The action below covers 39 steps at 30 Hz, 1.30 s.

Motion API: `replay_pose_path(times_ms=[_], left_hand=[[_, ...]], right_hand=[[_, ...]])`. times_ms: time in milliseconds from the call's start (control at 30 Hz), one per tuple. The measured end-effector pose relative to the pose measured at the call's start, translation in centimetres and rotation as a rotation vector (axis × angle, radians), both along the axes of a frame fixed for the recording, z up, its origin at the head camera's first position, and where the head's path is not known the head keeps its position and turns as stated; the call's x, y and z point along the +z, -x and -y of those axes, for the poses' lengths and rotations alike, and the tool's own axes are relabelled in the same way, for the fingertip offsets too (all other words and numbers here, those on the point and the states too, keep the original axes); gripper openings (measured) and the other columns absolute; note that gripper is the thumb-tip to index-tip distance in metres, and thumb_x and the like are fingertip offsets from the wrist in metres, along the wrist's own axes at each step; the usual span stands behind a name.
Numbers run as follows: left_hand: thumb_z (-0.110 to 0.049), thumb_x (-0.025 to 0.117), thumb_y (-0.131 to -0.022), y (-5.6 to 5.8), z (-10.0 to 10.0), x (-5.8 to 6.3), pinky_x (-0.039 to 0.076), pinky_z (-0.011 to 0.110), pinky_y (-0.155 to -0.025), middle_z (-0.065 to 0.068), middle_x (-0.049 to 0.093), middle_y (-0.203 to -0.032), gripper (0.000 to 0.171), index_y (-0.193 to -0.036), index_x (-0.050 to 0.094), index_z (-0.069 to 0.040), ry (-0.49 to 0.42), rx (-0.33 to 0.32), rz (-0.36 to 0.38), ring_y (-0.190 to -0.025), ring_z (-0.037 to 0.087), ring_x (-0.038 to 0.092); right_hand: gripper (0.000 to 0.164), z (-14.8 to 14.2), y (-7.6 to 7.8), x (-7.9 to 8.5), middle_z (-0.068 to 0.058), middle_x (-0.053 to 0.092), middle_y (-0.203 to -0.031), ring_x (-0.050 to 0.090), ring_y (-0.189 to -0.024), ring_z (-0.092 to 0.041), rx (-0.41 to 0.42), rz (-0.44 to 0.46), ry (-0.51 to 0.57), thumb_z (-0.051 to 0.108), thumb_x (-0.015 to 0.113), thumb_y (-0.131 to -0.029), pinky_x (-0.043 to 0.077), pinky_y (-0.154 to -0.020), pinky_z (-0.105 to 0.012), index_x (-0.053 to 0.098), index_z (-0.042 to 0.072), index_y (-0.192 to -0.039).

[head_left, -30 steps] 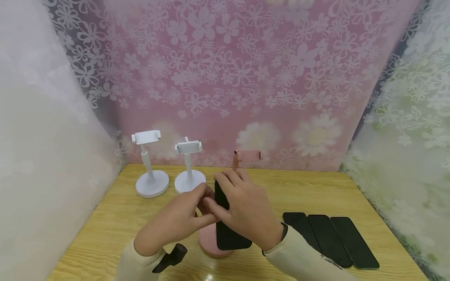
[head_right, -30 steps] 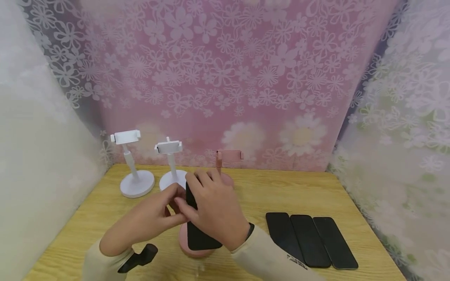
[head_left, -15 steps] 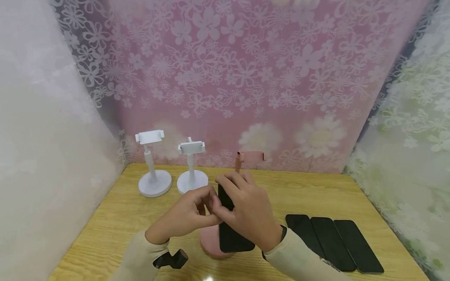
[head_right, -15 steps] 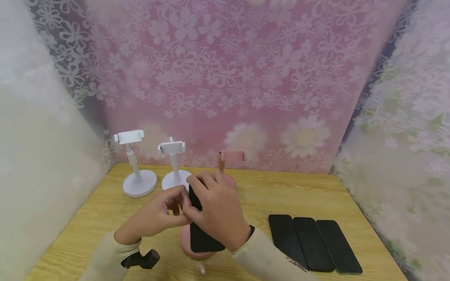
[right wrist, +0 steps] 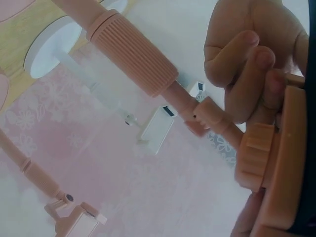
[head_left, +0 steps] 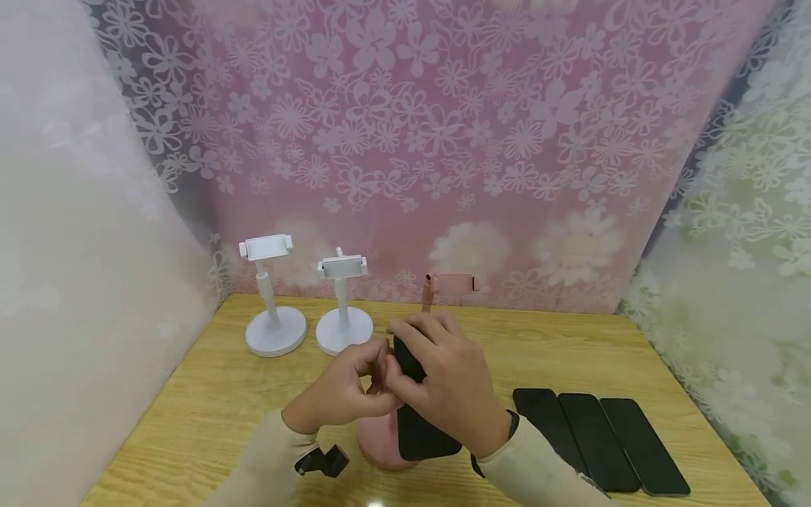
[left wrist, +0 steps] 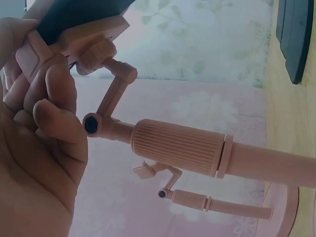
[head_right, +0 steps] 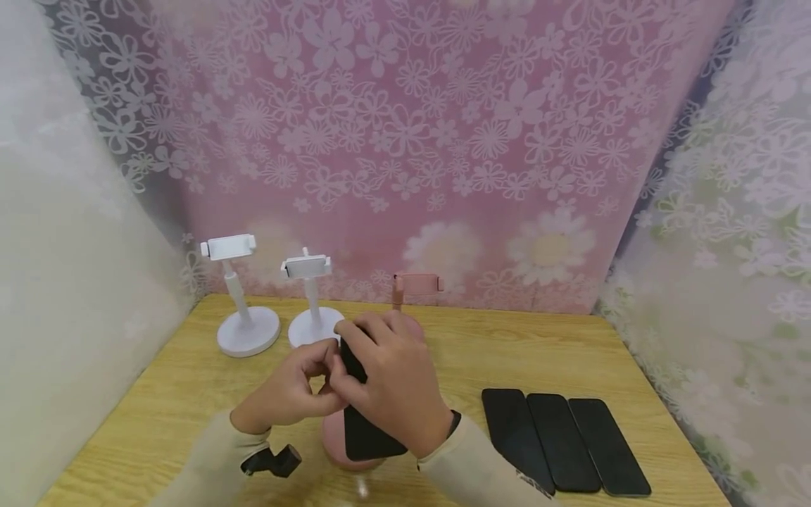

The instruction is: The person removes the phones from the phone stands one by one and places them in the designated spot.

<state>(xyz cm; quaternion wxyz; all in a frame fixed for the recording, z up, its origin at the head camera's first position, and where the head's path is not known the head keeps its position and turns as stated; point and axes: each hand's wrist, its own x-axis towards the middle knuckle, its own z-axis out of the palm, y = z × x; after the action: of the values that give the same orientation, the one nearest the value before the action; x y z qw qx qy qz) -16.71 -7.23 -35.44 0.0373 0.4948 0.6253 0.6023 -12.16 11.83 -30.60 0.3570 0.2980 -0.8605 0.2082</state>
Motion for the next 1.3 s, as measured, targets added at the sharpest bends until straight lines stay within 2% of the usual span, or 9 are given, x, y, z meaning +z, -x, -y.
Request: replay_pose_path(times_ms=[267,533,700,833,1000,1167,1300], left_hand=[[0.005,0.067,-0.092,0.0,-0.2,0.4,0.044,0.025,-0.05,0.004,0.051,-0.069,0.023,-0.085,0.052,-0.012,-0.02,-0.006,-0.049,-0.057,0.006,0.046],[0.004,0.065,-0.092,-0.1,-0.1,1.1,0.042,0.025,-0.05,0.007,0.051,-0.071,0.021,-0.084,0.052,-0.011,0.001,-0.022,-0.04,-0.058,0.005,0.046],[0.005,0.066,-0.091,0.1,0.2,1.2,0.041,0.024,-0.05,0.008,0.05,-0.072,0.024,-0.082,0.049,-0.01,0.012,-0.037,-0.022,-0.057,0.005,0.045],[0.003,0.067,-0.092,0.2,0.4,1.1,0.045,0.025,-0.052,0.009,0.052,-0.075,0.023,-0.084,0.049,-0.01,0.034,-0.038,-0.013,-0.059,0.006,0.049],[0.001,0.067,-0.094,0.2,0.5,1.1,0.048,0.026,-0.055,0.007,0.054,-0.079,0.022,-0.085,0.05,-0.01,0.065,-0.032,0.009,-0.062,0.007,0.053],[0.002,0.067,-0.097,0.2,0.7,1.0,0.049,0.027,-0.057,0.007,0.056,-0.082,0.02,-0.088,0.051,-0.008,0.079,-0.064,0.03,-0.064,0.008,0.054],[0.0,0.067,-0.098,0.1,0.7,1.1,0.05,0.027,-0.057,0.008,0.057,-0.084,0.021,-0.088,0.05,-0.007,0.091,-0.068,0.031,-0.064,0.008,0.053]], right_hand=[[0.029,-0.1,-0.2,0.2,-0.005,0.07,-0.113,0.058,-0.091,-0.024,0.008,-0.009,-0.001,0.023,0.069,-0.09,0.056,-0.066,-0.035,0.074,0.013,-0.117],[0.029,-0.1,-0.1,0.6,-0.006,0.07,-0.11,0.058,-0.087,-0.025,-0.003,-0.036,-0.026,0.022,0.069,-0.087,0.055,-0.063,-0.035,0.074,0.013,-0.115],[0.03,-0.3,0.0,0.7,-0.006,0.07,-0.11,0.059,-0.089,-0.025,0.0,-0.015,-0.03,0.021,0.07,-0.086,0.055,-0.062,-0.034,0.074,0.013,-0.115],[0.03,-0.4,0.1,0.7,-0.004,0.069,-0.109,0.06,-0.092,-0.023,0.004,0.018,-0.01,0.02,0.073,-0.085,0.055,-0.063,-0.034,0.074,0.014,-0.114],[0.03,-0.6,0.3,0.7,0.0,0.067,-0.103,0.054,-0.085,-0.018,0.017,0.056,0.017,0.02,0.076,-0.084,0.048,-0.059,-0.03,0.073,0.016,-0.113],[0.031,-0.8,0.5,0.6,0.003,0.067,-0.101,0.046,-0.079,-0.013,0.057,0.092,0.084,0.016,0.078,-0.083,0.04,-0.061,-0.028,0.074,0.016,-0.114],[0.032,-0.9,0.6,0.7,0.003,0.069,-0.102,0.046,-0.077,-0.012,0.096,0.091,0.135,0.011,0.078,-0.081,0.038,-0.065,-0.029,0.075,0.015,-0.113]])
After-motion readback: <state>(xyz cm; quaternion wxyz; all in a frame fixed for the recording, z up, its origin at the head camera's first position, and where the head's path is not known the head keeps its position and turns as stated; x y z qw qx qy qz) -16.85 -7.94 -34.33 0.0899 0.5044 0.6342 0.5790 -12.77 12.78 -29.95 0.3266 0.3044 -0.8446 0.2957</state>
